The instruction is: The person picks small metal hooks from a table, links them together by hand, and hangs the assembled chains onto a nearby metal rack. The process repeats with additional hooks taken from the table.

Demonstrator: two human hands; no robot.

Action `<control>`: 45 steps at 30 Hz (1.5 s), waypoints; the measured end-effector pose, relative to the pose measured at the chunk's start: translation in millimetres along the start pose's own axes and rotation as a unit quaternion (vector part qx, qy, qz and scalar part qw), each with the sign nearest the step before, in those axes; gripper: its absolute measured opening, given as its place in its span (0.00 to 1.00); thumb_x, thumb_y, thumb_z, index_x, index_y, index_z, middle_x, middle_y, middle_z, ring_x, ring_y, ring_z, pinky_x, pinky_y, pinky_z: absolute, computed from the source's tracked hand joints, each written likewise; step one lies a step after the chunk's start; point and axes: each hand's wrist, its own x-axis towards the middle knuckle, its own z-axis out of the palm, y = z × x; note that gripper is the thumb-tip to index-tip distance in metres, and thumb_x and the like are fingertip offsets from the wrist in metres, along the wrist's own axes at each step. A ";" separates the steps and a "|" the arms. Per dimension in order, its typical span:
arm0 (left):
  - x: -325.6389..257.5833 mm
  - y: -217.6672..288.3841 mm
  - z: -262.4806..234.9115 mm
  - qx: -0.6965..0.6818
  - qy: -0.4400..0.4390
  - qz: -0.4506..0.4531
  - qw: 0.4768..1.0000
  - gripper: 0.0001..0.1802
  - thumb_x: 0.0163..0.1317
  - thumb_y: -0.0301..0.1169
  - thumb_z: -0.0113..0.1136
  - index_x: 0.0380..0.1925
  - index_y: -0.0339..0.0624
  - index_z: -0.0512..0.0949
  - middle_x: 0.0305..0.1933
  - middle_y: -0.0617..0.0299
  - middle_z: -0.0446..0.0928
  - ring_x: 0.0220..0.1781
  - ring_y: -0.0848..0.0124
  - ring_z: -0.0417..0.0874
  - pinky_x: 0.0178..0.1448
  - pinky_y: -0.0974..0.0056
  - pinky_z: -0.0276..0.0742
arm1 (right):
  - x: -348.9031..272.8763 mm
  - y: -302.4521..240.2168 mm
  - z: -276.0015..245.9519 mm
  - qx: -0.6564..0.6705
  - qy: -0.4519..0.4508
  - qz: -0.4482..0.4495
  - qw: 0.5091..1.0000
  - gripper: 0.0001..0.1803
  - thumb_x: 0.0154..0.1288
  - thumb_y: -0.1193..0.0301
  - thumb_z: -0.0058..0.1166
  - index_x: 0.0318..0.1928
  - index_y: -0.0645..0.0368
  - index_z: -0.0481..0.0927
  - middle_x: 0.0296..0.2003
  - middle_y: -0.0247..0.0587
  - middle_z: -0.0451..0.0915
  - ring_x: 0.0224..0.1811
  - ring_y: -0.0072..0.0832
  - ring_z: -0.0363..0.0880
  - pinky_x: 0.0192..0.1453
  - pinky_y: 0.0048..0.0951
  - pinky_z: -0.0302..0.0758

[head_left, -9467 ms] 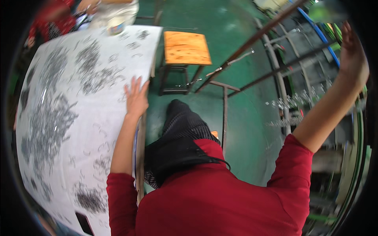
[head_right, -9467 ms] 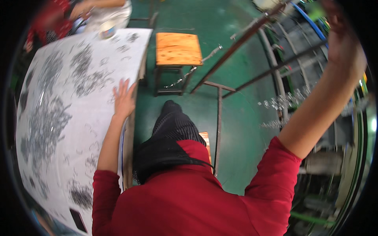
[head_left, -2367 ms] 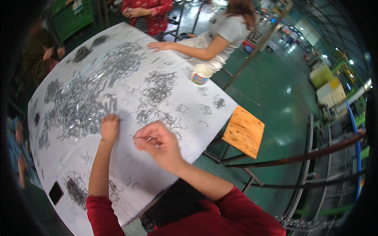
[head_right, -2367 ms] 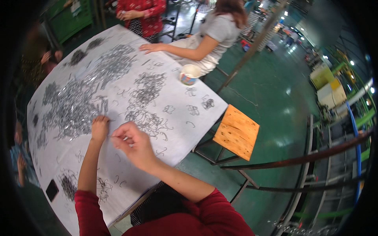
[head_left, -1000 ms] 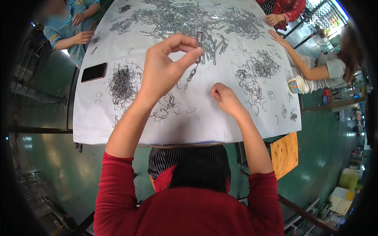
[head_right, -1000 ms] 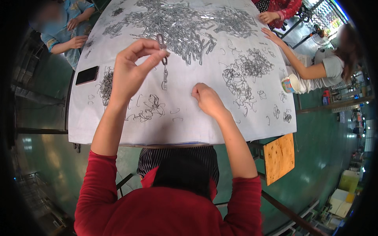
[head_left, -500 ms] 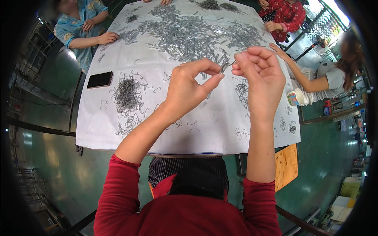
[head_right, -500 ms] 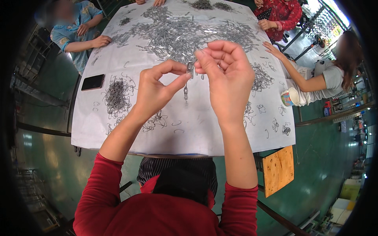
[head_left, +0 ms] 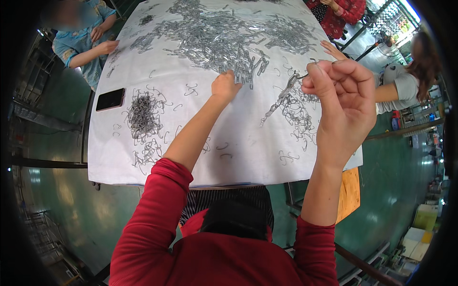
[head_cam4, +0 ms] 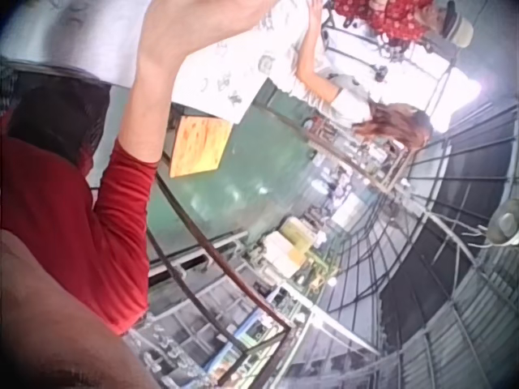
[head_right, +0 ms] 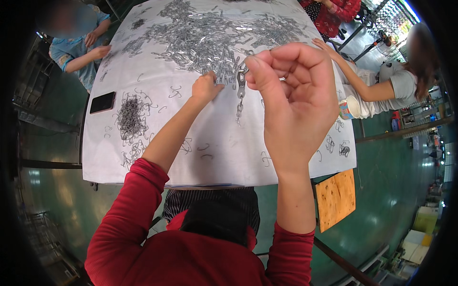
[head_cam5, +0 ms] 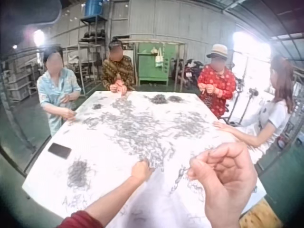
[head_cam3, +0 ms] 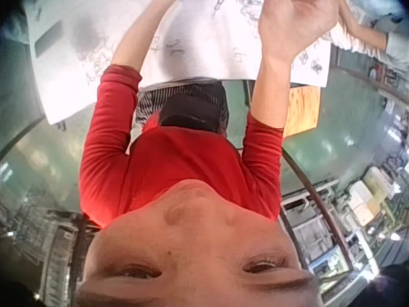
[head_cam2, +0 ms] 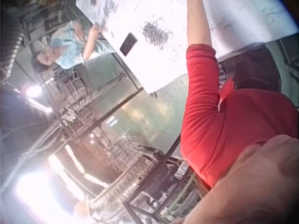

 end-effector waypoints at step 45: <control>-167.2 83.2 -257.7 -0.480 0.072 0.201 0.851 0.13 0.53 0.30 0.67 0.34 0.31 0.81 0.30 0.57 0.83 0.34 0.75 0.83 0.38 0.70 0.78 | -77.2 -32.5 33.0 -0.039 -0.074 0.003 0.996 0.10 0.59 0.81 0.62 0.36 0.64 0.72 0.31 0.37 0.81 0.33 0.19 0.81 0.36 0.20 0.79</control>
